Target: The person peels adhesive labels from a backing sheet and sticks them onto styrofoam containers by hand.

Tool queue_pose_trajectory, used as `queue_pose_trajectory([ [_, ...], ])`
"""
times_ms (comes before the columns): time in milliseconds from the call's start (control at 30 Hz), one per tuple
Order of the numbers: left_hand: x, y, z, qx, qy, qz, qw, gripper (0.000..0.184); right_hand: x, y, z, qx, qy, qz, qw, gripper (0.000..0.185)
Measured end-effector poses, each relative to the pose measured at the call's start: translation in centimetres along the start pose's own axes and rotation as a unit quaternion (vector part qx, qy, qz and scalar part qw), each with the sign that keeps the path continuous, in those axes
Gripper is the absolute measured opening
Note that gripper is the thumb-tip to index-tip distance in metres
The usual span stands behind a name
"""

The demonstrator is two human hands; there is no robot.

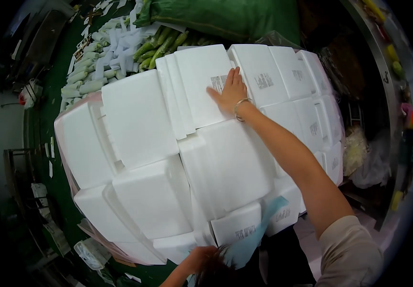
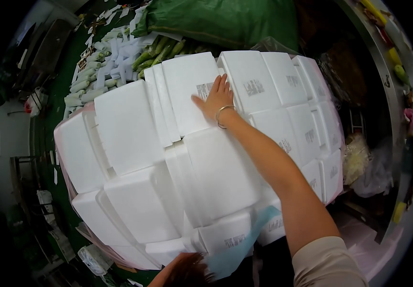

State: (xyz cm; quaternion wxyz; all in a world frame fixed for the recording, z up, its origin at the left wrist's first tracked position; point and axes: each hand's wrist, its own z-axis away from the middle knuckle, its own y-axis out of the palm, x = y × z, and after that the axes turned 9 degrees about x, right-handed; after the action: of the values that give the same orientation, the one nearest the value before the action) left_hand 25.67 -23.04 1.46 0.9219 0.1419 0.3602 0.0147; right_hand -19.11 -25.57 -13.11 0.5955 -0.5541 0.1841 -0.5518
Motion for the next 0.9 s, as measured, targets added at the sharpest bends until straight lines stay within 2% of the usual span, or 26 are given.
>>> queue_pose_trajectory([
  [67, 0.4, 1.2, -0.2, 0.019, 0.049, -0.136, 0.989, 0.018, 0.6, -0.2, -0.9, 0.032, 0.01, -0.01, 0.999, 0.102],
  [100, -2.4, 2.7, 0.2, -0.047, 0.062, -0.179, 0.981, 0.019, 0.6, -0.6, -1.3, 0.065, 0.02, -0.018, 0.998, 0.107],
  [167, -4.6, 3.8, 0.0, -0.115, 0.075, -0.227, 0.964, 0.019, 0.8, -1.5, -2.1, 0.082, 0.033, -0.007, 0.996, 0.103],
  [200, -4.4, 3.7, -0.3, -0.112, 0.032, -0.178, 0.977, 0.02, 1.2, -2.0, -1.9, 0.105, 0.045, 0.009, 0.993, 0.1],
  [233, -5.0, 2.6, -1.0, -0.056, -0.06, -0.126, 0.989, 0.021, 1.2, -2.5, -0.5, 0.11, 0.047, 0.003, 0.993, 0.1],
  [267, -5.6, 1.4, -1.7, -0.005, -0.156, -0.084, 0.984, 0.023, 0.9, -3.7, 1.7, 0.099, -0.023, 0.043, 0.994, 0.093],
  [300, -7.3, 1.2, -1.6, -0.028, -0.138, -0.062, 0.988, 0.023, 0.7, -5.1, 4.7, 0.088, -0.094, 0.086, 0.988, 0.087],
  [333, -8.7, 1.3, -1.5, -0.05, -0.116, -0.038, 0.991, 0.023, 0.3, -6.8, 9.2, 0.1, -0.212, 0.046, 0.971, 0.075],
  [367, -9.7, 1.4, -1.8, -0.078, -0.081, -0.06, 0.992, 0.02, -1.2, -6.5, 14.0, 0.155, -0.313, -0.078, 0.934, 0.07],
  [400, -10.6, 1.7, -2.1, -0.106, -0.047, -0.08, 0.99, 0.017, -2.5, -7.6, 19.3, 0.277, -0.384, -0.098, 0.875, 0.068],
  [433, -11.1, 1.6, -2.3, -0.098, -0.057, -0.117, 0.987, 0.019, -2.4, -11.0, 23.5, 0.451, -0.352, -0.116, 0.812, 0.068],
  [467, -13.3, 2.3, -2.4, -0.114, -0.022, -0.107, 0.987, 0.018, -3.6, -12.3, 26.2, 0.477, -0.407, -0.181, 0.758, 0.061],
  [533, -13.4, 3.4, -3.2, -0.108, 0.017, 0.025, 0.994, 0.017, -5.4, -14.6, 28.7, 0.567, -0.319, -0.224, 0.725, 0.05],
  [567, -13.6, 3.7, -3.4, -0.108, 0.014, 0.025, 0.994, 0.017, -6.2, -15.9, 29.1, 0.568, -0.319, -0.227, 0.724, 0.05],
  [633, -14.2, 4.0, -3.7, -0.016, 0.026, -0.063, 0.998, 0.018, -8.0, -18.5, 28.4, 0.481, -0.308, -0.223, 0.79, 0.042],
  [700, -14.5, 4.6, -4.0, -0.005, 0.006, -0.062, 0.998, 0.018, -10.3, -18.7, 27.9, 0.41, -0.293, -0.225, 0.834, 0.04],
  [733, -14.6, 4.9, -4.3, 0.005, -0.004, -0.066, 0.998, 0.017, -10.5, -18.6, 28.7, 0.416, -0.289, -0.23, 0.831, 0.04],
  [767, -14.8, 5.5, -4.6, -0.018, 0.011, -0.034, 0.999, 0.018, -10.2, -18.6, 29.5, 0.19, -0.331, -0.125, 0.916, 0.038],
  [833, -15.8, 6.9, -4.8, -0.034, 0.016, -0.036, 0.999, 0.017, -9.3, -18.9, 31.3, -0.04, -0.333, -0.021, 0.942, 0.031],
  [867, -16.0, 7.4, -4.8, -0.051, 0.025, -0.038, 0.998, 0.016, -9.3, -18.4, 32.3, -0.038, -0.332, -0.023, 0.942, 0.031],
  [900, -15.8, 7.7, -4.9, -0.051, 0.021, -0.038, 0.998, 0.016, -9.4, -18.0, 33.3, 0.071, -0.332, -0.131, 0.931, 0.03],
])
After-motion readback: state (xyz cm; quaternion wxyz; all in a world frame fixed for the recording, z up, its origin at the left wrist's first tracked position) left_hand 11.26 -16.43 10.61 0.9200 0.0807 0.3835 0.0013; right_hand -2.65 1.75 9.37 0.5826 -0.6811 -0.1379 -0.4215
